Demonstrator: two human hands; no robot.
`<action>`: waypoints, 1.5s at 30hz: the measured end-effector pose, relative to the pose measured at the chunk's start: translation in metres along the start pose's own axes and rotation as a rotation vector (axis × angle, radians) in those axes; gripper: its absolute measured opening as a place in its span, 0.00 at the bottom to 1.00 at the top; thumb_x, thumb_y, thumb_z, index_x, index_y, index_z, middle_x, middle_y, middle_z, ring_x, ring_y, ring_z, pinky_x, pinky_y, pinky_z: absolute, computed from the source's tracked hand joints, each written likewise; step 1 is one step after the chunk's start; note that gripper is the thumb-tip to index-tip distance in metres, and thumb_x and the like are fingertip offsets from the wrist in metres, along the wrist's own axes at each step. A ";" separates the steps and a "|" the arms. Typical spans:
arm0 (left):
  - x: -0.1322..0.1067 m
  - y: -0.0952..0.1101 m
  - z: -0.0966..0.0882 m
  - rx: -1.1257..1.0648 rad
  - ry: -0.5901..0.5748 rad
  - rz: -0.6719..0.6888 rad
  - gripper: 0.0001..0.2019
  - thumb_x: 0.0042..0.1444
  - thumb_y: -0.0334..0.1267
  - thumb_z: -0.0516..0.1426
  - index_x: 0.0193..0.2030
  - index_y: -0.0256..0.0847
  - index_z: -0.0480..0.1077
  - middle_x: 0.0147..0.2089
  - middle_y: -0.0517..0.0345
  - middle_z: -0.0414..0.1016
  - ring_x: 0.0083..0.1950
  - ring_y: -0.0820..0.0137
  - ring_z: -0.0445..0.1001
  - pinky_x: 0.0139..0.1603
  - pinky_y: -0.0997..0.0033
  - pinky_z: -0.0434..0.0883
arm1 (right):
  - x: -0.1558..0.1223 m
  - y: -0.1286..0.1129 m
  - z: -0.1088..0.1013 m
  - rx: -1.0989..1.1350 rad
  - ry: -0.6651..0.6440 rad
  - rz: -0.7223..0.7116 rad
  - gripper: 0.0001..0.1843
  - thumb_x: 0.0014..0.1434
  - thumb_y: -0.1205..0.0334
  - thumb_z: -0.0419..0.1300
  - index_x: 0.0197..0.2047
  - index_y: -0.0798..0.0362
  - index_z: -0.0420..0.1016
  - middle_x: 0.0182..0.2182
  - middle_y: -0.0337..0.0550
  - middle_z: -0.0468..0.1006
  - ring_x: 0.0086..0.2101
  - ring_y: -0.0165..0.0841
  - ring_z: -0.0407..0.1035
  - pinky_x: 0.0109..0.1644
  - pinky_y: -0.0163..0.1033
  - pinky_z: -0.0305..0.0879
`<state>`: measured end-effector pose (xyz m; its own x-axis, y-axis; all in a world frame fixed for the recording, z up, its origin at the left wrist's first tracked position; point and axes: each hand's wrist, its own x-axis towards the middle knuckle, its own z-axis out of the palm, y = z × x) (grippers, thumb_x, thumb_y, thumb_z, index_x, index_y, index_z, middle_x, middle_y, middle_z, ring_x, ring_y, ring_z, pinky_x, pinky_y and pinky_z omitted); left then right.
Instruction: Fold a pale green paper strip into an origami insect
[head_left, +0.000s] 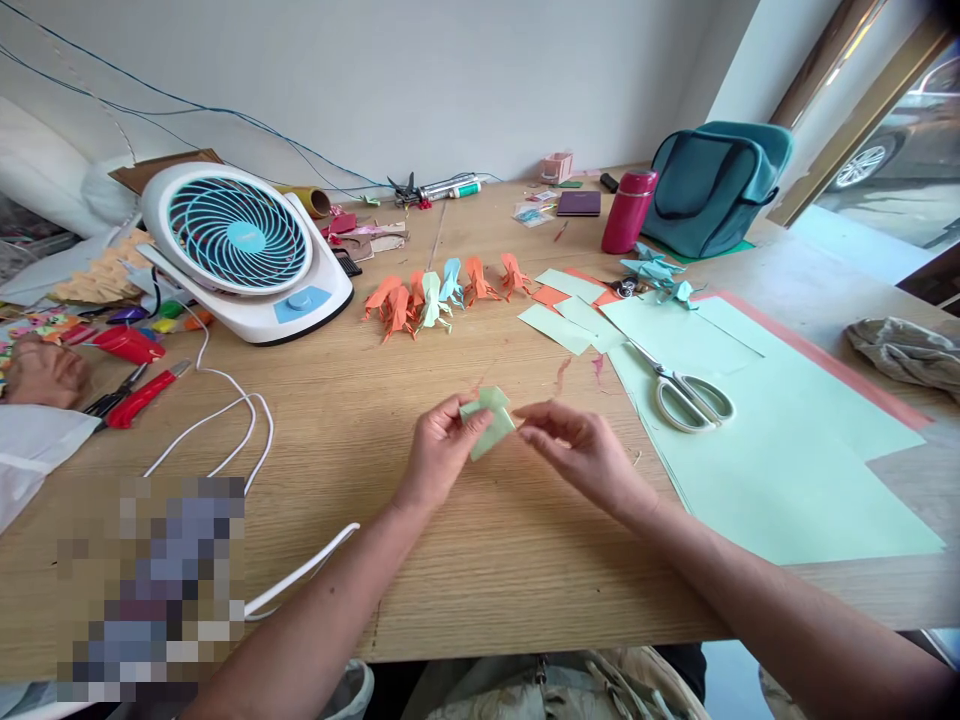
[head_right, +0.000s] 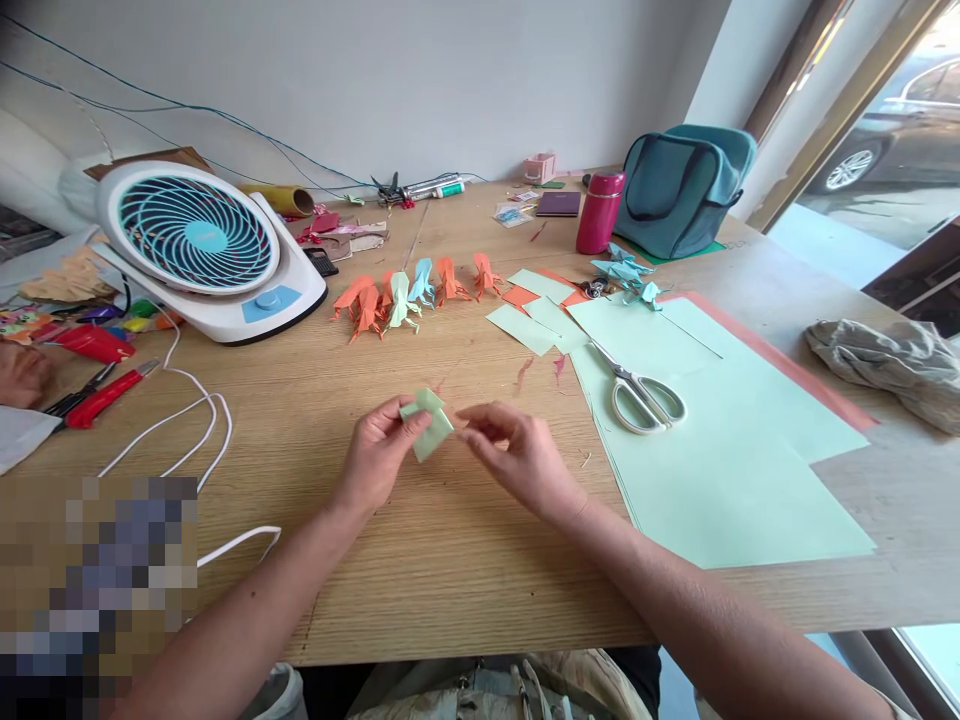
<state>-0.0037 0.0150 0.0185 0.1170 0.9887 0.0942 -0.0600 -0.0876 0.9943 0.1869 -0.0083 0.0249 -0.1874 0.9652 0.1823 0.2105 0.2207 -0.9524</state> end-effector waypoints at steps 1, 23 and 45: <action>0.005 0.001 -0.004 -0.051 0.069 0.004 0.15 0.50 0.48 0.67 0.34 0.38 0.74 0.30 0.63 0.72 0.31 0.76 0.67 0.34 0.77 0.66 | 0.000 -0.001 -0.004 -0.115 0.103 -0.069 0.13 0.65 0.54 0.59 0.45 0.53 0.78 0.38 0.45 0.80 0.38 0.35 0.74 0.43 0.40 0.70; -0.005 0.001 -0.001 0.640 -0.401 -0.054 0.12 0.52 0.35 0.65 0.43 0.45 0.70 0.27 0.70 0.70 0.29 0.74 0.68 0.32 0.76 0.61 | 0.006 0.014 -0.032 -0.284 -0.217 -0.046 0.09 0.67 0.61 0.56 0.45 0.51 0.76 0.40 0.43 0.78 0.36 0.32 0.73 0.38 0.35 0.68; -0.005 0.000 0.002 0.880 -0.477 0.196 0.08 0.58 0.23 0.60 0.33 0.39 0.68 0.34 0.62 0.69 0.34 0.73 0.69 0.35 0.73 0.63 | 0.009 0.009 -0.017 -0.488 -0.364 -0.032 0.09 0.57 0.77 0.61 0.35 0.53 0.74 0.30 0.37 0.71 0.30 0.29 0.64 0.35 0.34 0.59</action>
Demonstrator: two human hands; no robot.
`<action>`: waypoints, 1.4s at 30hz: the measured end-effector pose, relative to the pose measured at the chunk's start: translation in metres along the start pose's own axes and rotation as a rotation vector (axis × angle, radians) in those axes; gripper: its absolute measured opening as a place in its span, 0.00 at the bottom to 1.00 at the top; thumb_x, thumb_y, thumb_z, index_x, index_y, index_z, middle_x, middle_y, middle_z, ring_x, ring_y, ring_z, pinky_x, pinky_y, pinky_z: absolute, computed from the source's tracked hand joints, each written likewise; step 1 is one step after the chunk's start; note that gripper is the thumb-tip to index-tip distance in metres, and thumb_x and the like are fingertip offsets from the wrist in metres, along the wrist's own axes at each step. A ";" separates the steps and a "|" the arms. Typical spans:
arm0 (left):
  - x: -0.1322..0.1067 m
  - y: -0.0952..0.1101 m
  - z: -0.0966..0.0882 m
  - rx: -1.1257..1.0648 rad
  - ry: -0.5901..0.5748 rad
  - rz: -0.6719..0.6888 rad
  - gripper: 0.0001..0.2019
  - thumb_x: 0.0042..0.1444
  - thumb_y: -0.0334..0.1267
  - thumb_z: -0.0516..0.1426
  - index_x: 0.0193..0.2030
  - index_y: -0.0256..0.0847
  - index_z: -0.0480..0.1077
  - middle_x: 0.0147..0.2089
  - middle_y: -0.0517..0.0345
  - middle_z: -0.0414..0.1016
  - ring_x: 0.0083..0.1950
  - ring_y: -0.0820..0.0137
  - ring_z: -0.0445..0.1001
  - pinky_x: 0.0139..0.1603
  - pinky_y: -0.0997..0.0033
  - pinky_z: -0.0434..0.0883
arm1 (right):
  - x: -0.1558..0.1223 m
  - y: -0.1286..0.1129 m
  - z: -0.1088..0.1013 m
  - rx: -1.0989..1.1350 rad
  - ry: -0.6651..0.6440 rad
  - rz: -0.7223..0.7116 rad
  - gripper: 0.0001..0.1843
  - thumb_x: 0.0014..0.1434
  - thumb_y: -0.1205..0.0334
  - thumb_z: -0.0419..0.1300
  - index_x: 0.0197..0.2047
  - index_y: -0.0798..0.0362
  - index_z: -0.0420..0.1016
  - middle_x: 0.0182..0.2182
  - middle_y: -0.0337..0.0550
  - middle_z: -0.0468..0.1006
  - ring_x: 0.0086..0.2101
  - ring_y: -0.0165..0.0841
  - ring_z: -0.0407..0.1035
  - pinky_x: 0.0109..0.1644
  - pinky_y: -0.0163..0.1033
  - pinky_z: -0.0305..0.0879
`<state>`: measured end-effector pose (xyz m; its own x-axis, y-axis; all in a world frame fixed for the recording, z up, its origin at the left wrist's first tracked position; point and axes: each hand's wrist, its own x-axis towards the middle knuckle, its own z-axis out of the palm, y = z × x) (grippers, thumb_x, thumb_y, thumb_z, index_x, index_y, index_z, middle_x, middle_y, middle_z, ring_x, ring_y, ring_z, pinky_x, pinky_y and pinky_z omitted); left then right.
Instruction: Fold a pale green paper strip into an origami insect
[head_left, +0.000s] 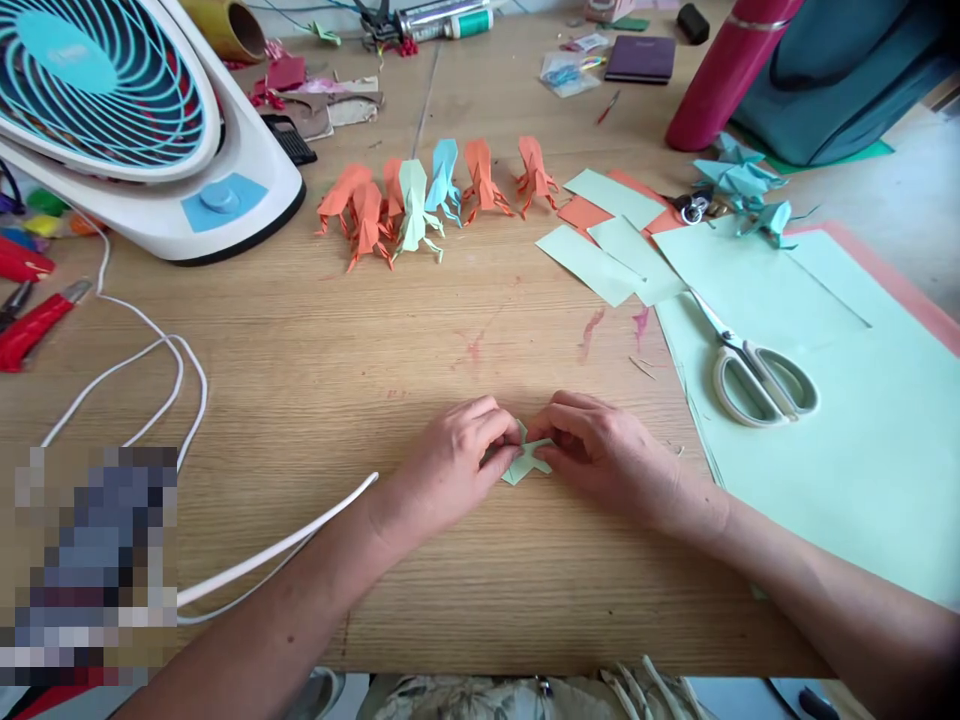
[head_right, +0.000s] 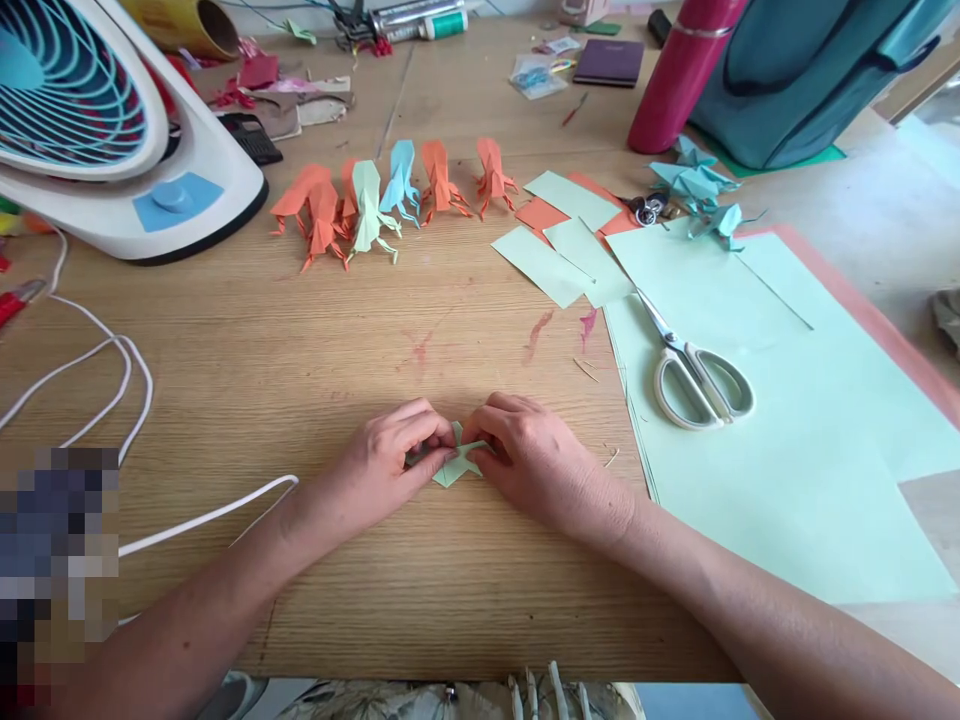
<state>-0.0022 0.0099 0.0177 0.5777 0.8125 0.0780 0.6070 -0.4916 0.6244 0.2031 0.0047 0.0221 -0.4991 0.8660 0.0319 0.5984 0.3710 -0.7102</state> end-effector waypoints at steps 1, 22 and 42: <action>0.000 0.001 0.001 0.022 0.003 -0.010 0.08 0.57 0.23 0.60 0.32 0.39 0.67 0.33 0.62 0.69 0.34 0.72 0.68 0.35 0.73 0.63 | 0.000 -0.001 0.001 -0.013 0.007 0.000 0.08 0.57 0.75 0.62 0.34 0.53 0.74 0.29 0.37 0.71 0.30 0.29 0.64 0.35 0.34 0.58; -0.006 0.000 -0.005 0.056 -0.020 0.078 0.09 0.60 0.23 0.55 0.33 0.40 0.66 0.34 0.61 0.68 0.34 0.73 0.68 0.36 0.73 0.65 | -0.008 0.002 0.006 -0.086 0.048 -0.164 0.08 0.61 0.75 0.56 0.35 0.53 0.72 0.31 0.40 0.72 0.34 0.32 0.65 0.42 0.38 0.60; -0.024 -0.012 -0.009 0.419 0.042 0.502 0.12 0.69 0.27 0.50 0.46 0.38 0.75 0.45 0.50 0.79 0.44 0.66 0.75 0.44 0.66 0.75 | -0.029 0.013 -0.004 -0.482 0.011 -0.544 0.15 0.69 0.72 0.49 0.45 0.55 0.78 0.37 0.49 0.76 0.34 0.36 0.65 0.36 0.43 0.64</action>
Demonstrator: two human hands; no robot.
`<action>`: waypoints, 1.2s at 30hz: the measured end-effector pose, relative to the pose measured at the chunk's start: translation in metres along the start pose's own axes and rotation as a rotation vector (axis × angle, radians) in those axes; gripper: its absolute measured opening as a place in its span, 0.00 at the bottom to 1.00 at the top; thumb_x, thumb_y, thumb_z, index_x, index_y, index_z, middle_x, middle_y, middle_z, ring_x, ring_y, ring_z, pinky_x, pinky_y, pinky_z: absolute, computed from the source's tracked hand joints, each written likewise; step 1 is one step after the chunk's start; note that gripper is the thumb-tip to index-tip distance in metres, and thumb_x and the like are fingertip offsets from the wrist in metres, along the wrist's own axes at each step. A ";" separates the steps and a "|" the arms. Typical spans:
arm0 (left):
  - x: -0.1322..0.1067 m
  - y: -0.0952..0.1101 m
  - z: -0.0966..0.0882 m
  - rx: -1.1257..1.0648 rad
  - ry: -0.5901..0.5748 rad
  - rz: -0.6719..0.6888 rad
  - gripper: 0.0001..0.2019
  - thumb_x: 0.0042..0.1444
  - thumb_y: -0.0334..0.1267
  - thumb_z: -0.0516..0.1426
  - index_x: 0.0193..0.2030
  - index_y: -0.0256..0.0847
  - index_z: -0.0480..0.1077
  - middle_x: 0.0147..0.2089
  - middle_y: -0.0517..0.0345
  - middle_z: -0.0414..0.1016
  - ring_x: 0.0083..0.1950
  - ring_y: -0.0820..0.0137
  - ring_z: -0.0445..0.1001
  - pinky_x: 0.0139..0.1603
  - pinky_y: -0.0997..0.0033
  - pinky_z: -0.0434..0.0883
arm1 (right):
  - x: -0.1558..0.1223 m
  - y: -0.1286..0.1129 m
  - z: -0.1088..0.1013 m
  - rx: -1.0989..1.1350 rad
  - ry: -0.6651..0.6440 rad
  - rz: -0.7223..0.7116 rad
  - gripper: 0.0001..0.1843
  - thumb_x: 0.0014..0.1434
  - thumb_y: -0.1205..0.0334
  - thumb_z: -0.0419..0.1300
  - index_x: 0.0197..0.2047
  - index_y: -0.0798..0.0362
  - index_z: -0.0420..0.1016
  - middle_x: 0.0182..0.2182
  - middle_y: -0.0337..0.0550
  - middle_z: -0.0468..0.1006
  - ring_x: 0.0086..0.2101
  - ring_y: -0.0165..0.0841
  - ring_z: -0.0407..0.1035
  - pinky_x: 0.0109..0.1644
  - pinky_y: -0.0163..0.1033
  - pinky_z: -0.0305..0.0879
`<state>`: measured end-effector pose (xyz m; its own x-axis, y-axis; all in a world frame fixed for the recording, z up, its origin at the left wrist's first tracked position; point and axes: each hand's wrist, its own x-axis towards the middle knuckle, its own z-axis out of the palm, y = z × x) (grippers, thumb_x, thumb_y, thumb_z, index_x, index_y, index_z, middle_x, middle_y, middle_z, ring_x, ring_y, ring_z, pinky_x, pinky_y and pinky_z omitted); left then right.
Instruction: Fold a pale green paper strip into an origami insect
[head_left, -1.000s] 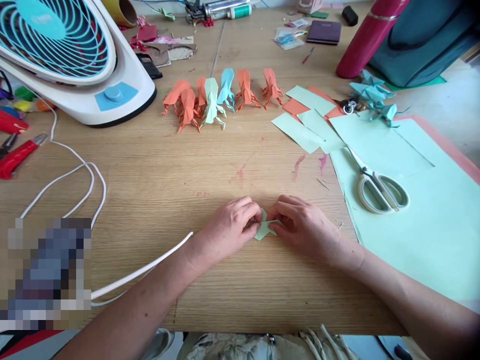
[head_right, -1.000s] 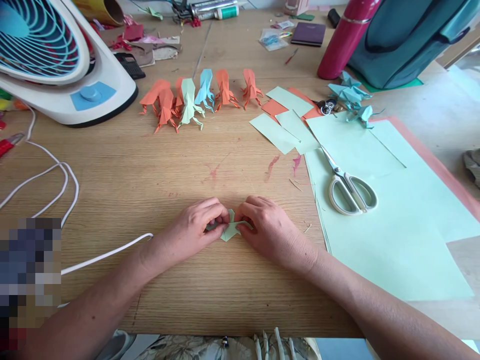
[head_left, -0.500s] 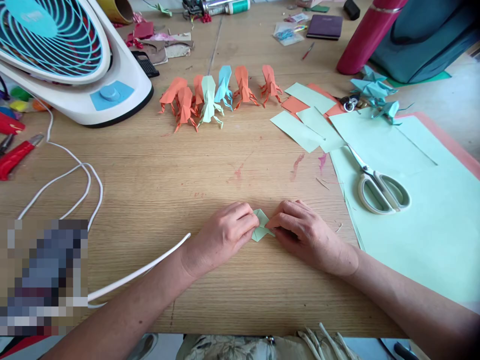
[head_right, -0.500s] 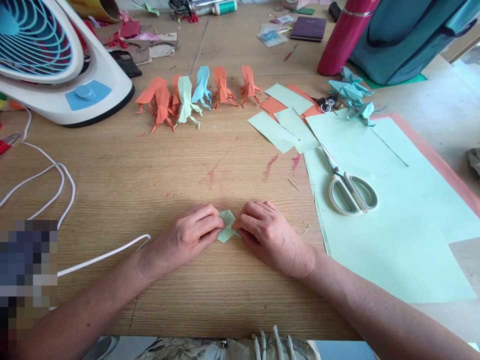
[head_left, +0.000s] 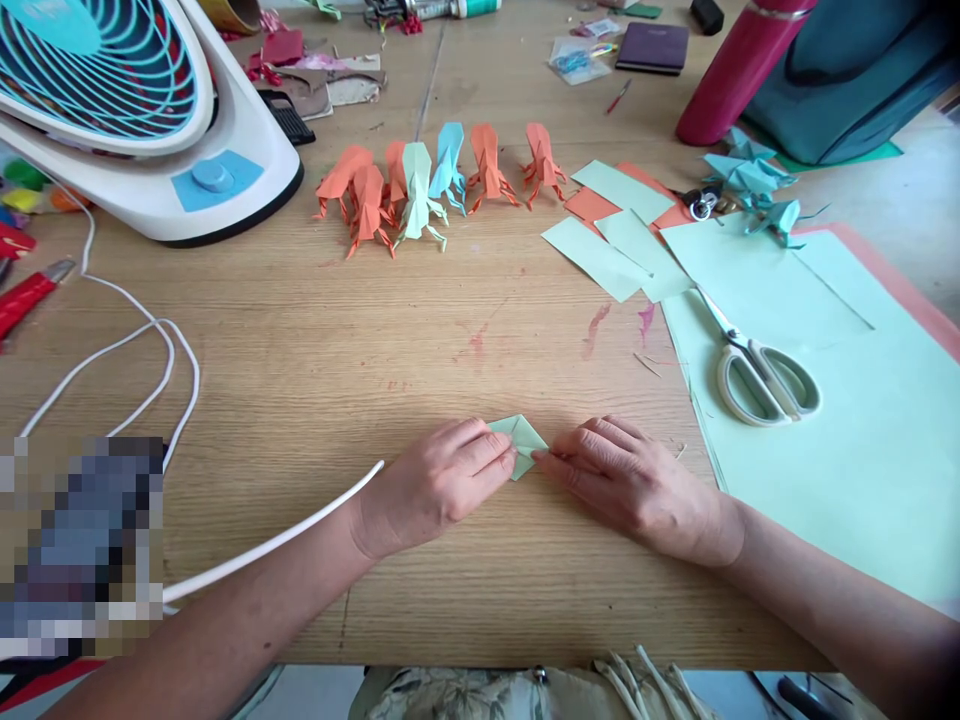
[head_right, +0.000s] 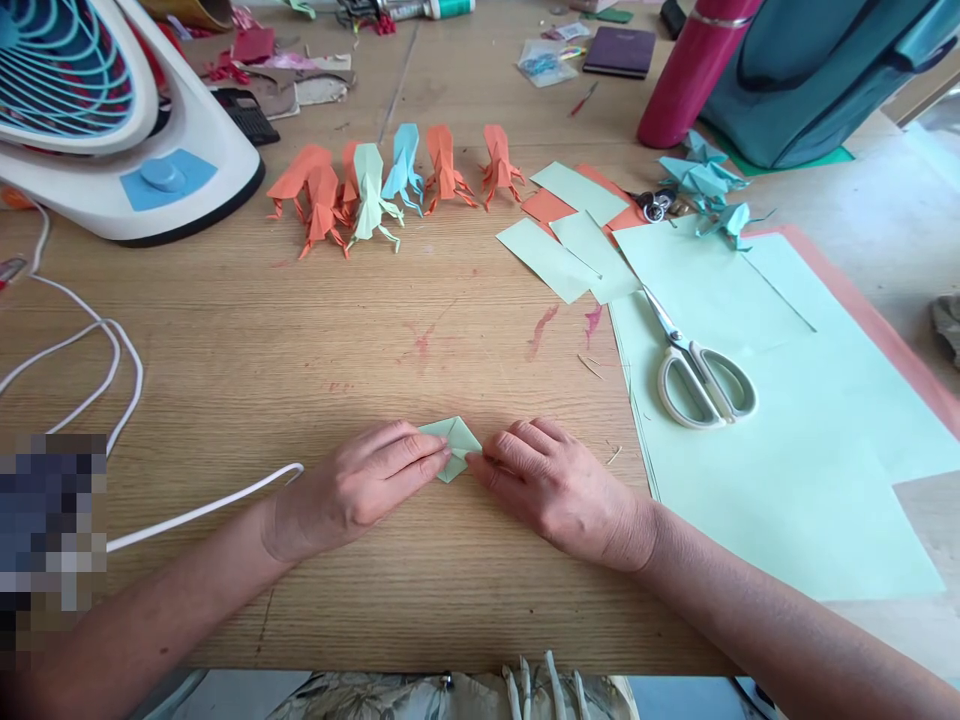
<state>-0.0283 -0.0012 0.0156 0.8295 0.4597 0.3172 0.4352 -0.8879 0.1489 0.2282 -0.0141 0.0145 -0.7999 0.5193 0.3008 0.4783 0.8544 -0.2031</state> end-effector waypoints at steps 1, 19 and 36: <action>0.000 0.000 0.000 0.024 -0.001 0.006 0.12 0.68 0.27 0.50 0.47 0.37 0.74 0.44 0.51 0.80 0.43 0.66 0.75 0.44 0.66 0.75 | 0.000 0.000 0.000 -0.012 -0.004 -0.009 0.15 0.69 0.72 0.50 0.44 0.55 0.78 0.37 0.50 0.76 0.34 0.36 0.65 0.36 0.43 0.64; -0.007 0.008 -0.003 0.157 -0.117 0.045 0.18 0.69 0.29 0.50 0.63 0.33 0.67 0.52 0.48 0.77 0.50 0.60 0.71 0.49 0.58 0.73 | -0.014 -0.008 -0.007 -0.155 -0.064 -0.048 0.15 0.69 0.74 0.49 0.49 0.62 0.76 0.44 0.55 0.77 0.36 0.39 0.67 0.37 0.46 0.66; -0.007 0.013 -0.003 0.182 -0.126 0.055 0.18 0.69 0.27 0.50 0.63 0.33 0.67 0.58 0.49 0.76 0.55 0.61 0.69 0.53 0.58 0.71 | -0.026 -0.004 -0.005 -0.082 -0.036 0.142 0.15 0.67 0.70 0.54 0.55 0.57 0.73 0.41 0.52 0.76 0.37 0.40 0.66 0.39 0.45 0.67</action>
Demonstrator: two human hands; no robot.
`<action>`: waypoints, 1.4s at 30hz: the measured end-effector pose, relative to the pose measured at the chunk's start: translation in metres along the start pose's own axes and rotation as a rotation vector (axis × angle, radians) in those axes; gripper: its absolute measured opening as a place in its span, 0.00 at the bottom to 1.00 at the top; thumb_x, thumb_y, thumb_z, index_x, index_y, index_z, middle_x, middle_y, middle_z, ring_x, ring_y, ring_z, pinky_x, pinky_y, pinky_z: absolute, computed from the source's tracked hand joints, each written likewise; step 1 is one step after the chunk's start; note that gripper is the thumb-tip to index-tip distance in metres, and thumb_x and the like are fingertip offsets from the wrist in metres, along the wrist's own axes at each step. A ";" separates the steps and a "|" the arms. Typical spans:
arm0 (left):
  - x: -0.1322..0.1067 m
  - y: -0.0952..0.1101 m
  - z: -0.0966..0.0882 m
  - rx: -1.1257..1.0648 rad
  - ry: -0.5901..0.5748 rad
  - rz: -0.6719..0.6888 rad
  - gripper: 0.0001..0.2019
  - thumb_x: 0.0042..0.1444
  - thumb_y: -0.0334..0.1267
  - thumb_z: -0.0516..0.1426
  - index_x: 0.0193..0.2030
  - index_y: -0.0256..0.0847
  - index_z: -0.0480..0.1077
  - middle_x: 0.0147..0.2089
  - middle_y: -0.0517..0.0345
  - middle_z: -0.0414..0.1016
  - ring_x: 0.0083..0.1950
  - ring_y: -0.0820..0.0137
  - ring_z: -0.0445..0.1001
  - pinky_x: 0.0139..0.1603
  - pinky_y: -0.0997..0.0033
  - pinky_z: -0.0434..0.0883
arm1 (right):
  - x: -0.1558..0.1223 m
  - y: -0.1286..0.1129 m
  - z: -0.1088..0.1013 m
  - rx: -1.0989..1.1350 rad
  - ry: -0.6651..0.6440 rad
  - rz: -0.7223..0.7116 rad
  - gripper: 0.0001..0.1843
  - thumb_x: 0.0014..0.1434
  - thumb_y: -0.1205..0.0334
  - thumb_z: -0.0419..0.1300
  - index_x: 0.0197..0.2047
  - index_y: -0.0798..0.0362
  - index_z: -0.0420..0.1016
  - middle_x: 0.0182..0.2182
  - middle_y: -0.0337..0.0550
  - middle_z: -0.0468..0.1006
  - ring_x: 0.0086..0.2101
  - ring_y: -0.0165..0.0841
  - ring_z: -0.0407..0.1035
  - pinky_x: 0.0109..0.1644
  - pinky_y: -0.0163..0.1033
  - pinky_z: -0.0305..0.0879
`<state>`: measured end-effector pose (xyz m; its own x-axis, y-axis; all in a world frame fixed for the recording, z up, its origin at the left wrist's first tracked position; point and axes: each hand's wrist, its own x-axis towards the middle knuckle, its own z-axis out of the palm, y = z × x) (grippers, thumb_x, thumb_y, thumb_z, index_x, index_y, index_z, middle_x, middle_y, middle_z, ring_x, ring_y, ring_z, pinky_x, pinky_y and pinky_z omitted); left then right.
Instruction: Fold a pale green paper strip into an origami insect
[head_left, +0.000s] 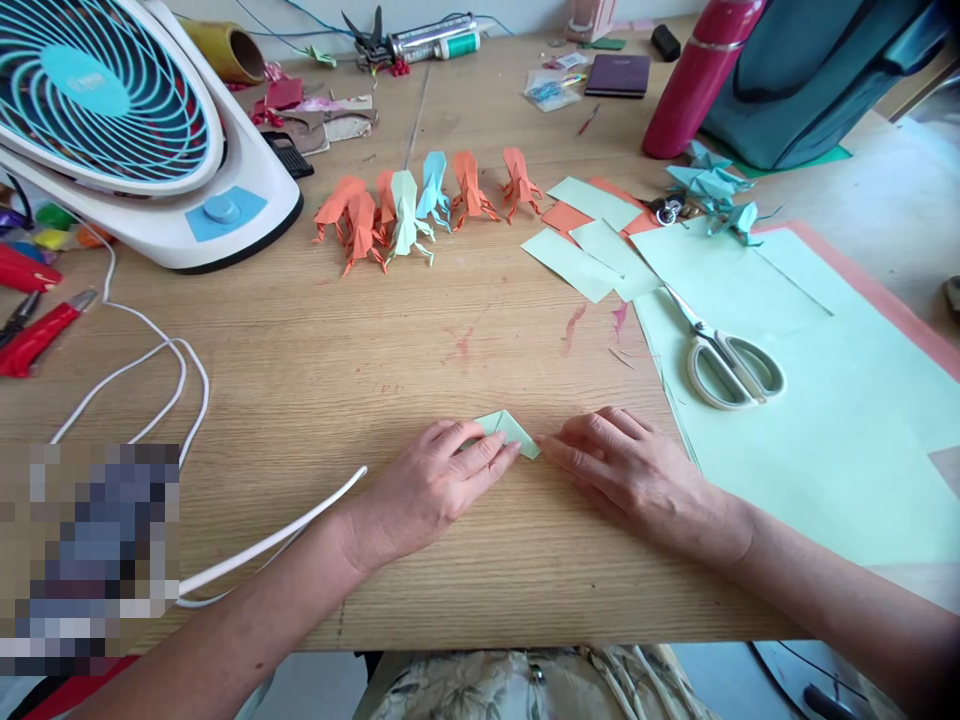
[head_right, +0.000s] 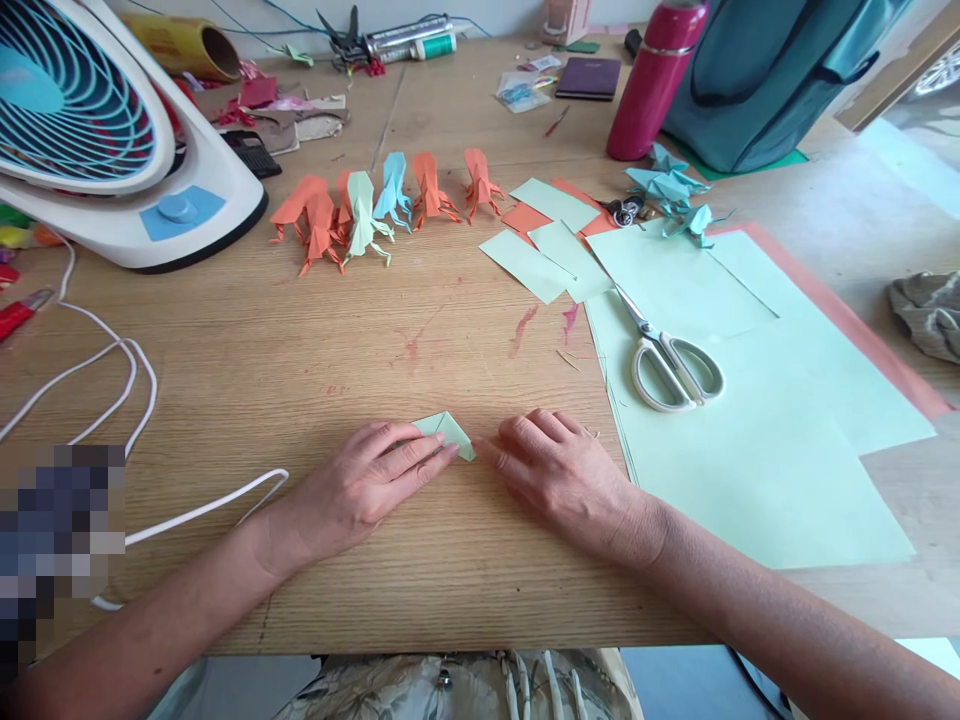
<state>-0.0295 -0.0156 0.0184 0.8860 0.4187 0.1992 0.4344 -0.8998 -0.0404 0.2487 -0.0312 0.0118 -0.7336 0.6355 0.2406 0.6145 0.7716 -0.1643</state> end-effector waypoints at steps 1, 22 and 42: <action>0.000 0.000 -0.001 0.003 -0.010 -0.006 0.19 0.68 0.27 0.50 0.64 0.34 0.66 0.58 0.49 0.76 0.55 0.61 0.69 0.53 0.58 0.71 | 0.001 0.000 0.000 -0.014 -0.011 -0.019 0.16 0.67 0.70 0.54 0.56 0.56 0.73 0.42 0.52 0.76 0.37 0.40 0.66 0.39 0.46 0.66; -0.009 0.033 0.002 -0.017 -0.139 -0.257 0.28 0.63 0.21 0.45 0.68 0.34 0.63 0.69 0.49 0.65 0.71 0.48 0.56 0.60 0.50 0.68 | 0.024 -0.009 0.008 0.019 0.087 -0.077 0.11 0.66 0.74 0.53 0.41 0.58 0.76 0.38 0.50 0.77 0.34 0.36 0.66 0.38 0.43 0.64; -0.011 0.017 0.004 -0.192 -0.033 -0.239 0.20 0.67 0.28 0.51 0.64 0.30 0.65 0.64 0.45 0.71 0.70 0.55 0.61 0.62 0.54 0.65 | 0.028 -0.007 0.011 0.279 0.109 0.060 0.10 0.66 0.72 0.54 0.43 0.56 0.76 0.37 0.49 0.75 0.35 0.35 0.66 0.41 0.42 0.67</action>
<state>-0.0315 -0.0349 0.0120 0.7685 0.6222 0.1492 0.5953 -0.7808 0.1897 0.2210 -0.0183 0.0095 -0.6537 0.6851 0.3213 0.5411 0.7201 -0.4345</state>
